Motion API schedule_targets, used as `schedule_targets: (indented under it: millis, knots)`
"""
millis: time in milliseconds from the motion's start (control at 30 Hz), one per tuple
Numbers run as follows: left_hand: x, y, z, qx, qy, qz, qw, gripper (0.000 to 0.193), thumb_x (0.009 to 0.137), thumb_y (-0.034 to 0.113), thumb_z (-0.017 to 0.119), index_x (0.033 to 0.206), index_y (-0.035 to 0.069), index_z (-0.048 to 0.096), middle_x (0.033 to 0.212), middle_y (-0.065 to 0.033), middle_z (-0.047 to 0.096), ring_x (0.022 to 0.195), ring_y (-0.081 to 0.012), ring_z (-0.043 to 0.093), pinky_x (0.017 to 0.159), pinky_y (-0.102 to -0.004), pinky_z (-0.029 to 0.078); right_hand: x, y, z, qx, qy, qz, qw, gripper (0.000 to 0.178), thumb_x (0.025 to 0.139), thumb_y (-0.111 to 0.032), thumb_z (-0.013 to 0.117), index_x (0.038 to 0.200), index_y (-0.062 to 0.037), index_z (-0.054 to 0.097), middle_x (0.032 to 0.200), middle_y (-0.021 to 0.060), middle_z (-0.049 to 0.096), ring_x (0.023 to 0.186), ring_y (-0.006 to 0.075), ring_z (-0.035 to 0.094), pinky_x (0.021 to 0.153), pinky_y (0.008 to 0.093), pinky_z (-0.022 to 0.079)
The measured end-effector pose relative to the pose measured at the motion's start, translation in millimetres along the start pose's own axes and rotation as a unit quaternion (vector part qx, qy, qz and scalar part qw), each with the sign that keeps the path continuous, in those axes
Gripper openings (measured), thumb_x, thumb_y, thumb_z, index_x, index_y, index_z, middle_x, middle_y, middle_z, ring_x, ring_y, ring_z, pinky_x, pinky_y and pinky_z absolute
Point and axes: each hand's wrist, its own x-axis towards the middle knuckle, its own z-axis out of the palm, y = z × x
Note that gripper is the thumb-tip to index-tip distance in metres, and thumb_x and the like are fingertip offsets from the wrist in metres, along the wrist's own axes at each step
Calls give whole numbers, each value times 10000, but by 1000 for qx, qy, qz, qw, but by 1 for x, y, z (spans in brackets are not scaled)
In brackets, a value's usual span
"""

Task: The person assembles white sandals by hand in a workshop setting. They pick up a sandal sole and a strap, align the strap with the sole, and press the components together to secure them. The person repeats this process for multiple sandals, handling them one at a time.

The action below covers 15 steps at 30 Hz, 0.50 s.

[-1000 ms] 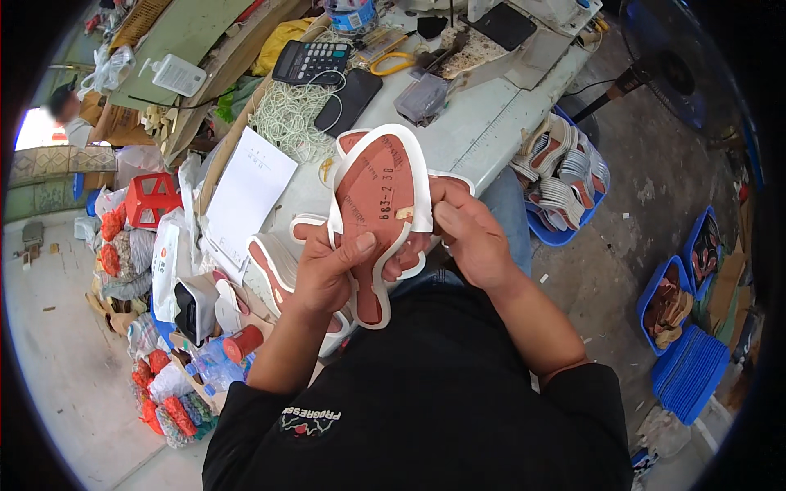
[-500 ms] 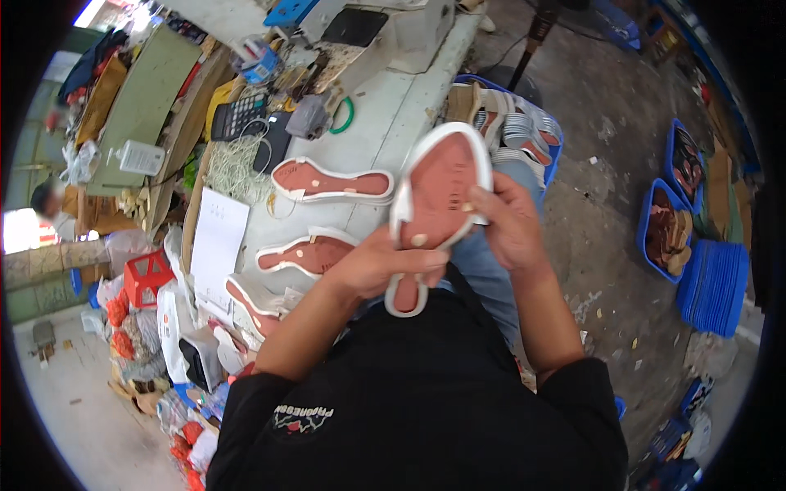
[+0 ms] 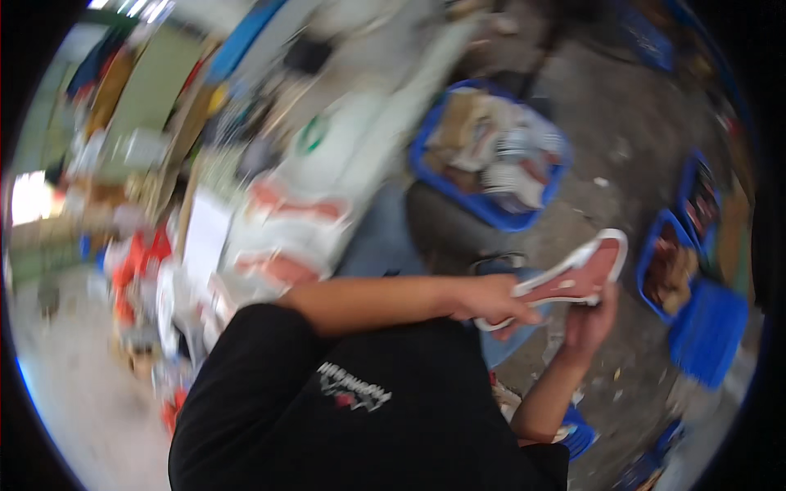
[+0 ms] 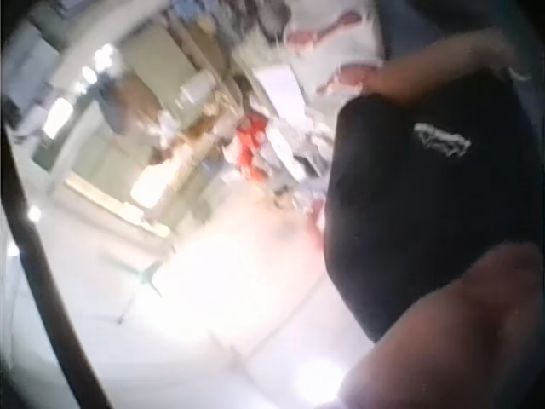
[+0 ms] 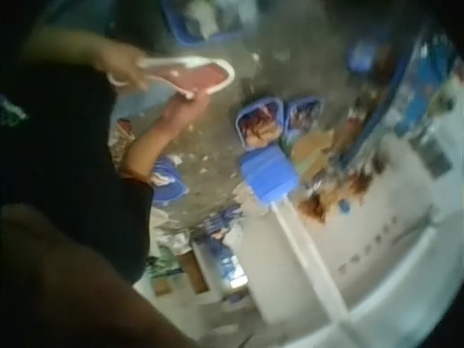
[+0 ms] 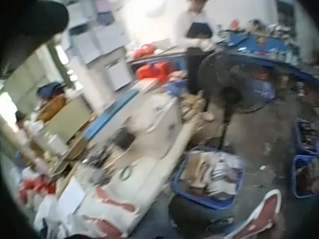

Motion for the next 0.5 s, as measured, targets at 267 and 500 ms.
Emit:
schedule_targets:
  millis: [267, 500]
  knots:
    - [110, 169, 124, 130, -85, -176, 972, 403, 957, 470, 741, 938, 77, 653, 699, -41, 652, 584, -101, 574, 493, -274, 328, -27, -177, -13, 111, 229, -83, 963, 167, 1033, -163, 639, 1142, -38, 648, 991, 15, 701, 843, 99, 643, 750, 272, 519]
    - [231, 254, 255, 73, -193, -246, 947, 383, 1021, 349, 693, 1167, -2, 645, 916, -83, 701, 795, -178, 709, 780, -357, 606, -47, -326, -86, 54, 274, -168, 945, 245, 1018, -156, 661, 1211, -6, 648, 1092, 44, 725, 911, 106, 672, 766, 268, 518]
